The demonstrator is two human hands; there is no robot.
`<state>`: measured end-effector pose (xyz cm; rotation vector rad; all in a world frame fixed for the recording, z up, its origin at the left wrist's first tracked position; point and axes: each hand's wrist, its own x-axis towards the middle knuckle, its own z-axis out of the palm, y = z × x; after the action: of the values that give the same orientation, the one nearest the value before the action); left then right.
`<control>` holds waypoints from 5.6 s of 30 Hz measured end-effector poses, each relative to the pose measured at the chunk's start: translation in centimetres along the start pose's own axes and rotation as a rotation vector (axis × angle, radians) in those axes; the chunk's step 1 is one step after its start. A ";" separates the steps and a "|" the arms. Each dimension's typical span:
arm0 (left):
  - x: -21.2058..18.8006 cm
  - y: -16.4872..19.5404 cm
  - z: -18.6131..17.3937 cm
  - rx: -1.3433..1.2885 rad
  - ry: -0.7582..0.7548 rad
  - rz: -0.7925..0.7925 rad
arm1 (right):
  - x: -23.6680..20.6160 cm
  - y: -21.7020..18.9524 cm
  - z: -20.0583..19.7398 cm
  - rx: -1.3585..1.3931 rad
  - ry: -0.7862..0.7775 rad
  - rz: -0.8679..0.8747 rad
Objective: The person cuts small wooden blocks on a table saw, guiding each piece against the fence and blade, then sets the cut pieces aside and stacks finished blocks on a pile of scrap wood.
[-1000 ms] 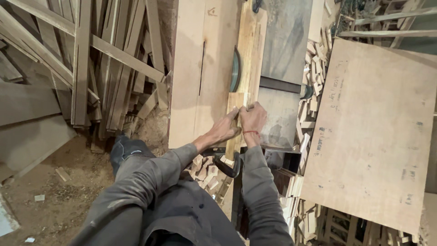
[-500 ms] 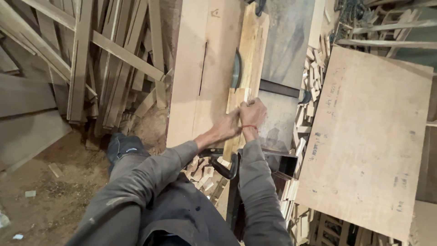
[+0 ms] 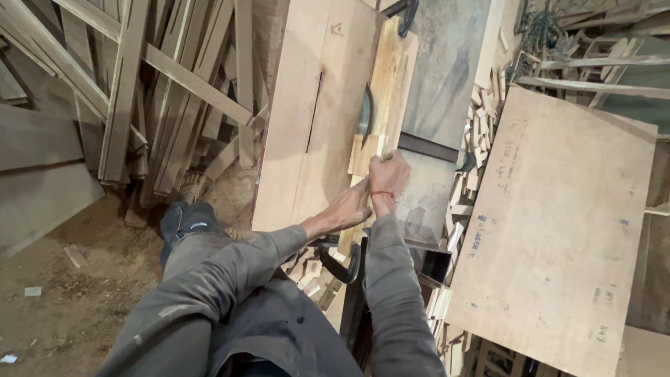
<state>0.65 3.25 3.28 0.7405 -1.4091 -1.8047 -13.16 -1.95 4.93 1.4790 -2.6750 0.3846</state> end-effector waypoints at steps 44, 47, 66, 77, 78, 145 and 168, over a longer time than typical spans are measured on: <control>-7.6 9.8 -11.4 0.584 -0.177 0.233 | -11.2 -4.1 -14.5 0.045 -0.593 -0.518; -7.2 8.9 -10.5 0.689 -0.340 0.075 | -13.5 -4.5 -14.5 0.087 -0.534 -0.556; 9.0 2.4 -13.3 0.723 0.297 0.094 | -18.7 -4.9 -18.5 0.422 -0.236 -0.134; -5.5 -0.5 -7.0 -0.521 -0.001 -0.603 | -18.5 0.0 -11.0 1.056 -0.316 0.489; -5.8 -0.9 -6.5 -0.542 -0.011 -0.602 | -18.7 0.4 -10.3 1.082 -0.271 0.502; 2.8 -2.6 -0.4 0.092 -0.009 0.036 | -1.3 0.2 -2.0 0.056 0.035 0.019; 3.4 -1.6 -0.5 0.127 0.001 -0.064 | 1.0 -2.8 -1.2 -0.014 0.039 0.042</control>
<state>-1.21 0.46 1.56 0.8609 -1.5261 -1.7746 -11.43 -3.93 6.82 1.3990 -2.6761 0.3926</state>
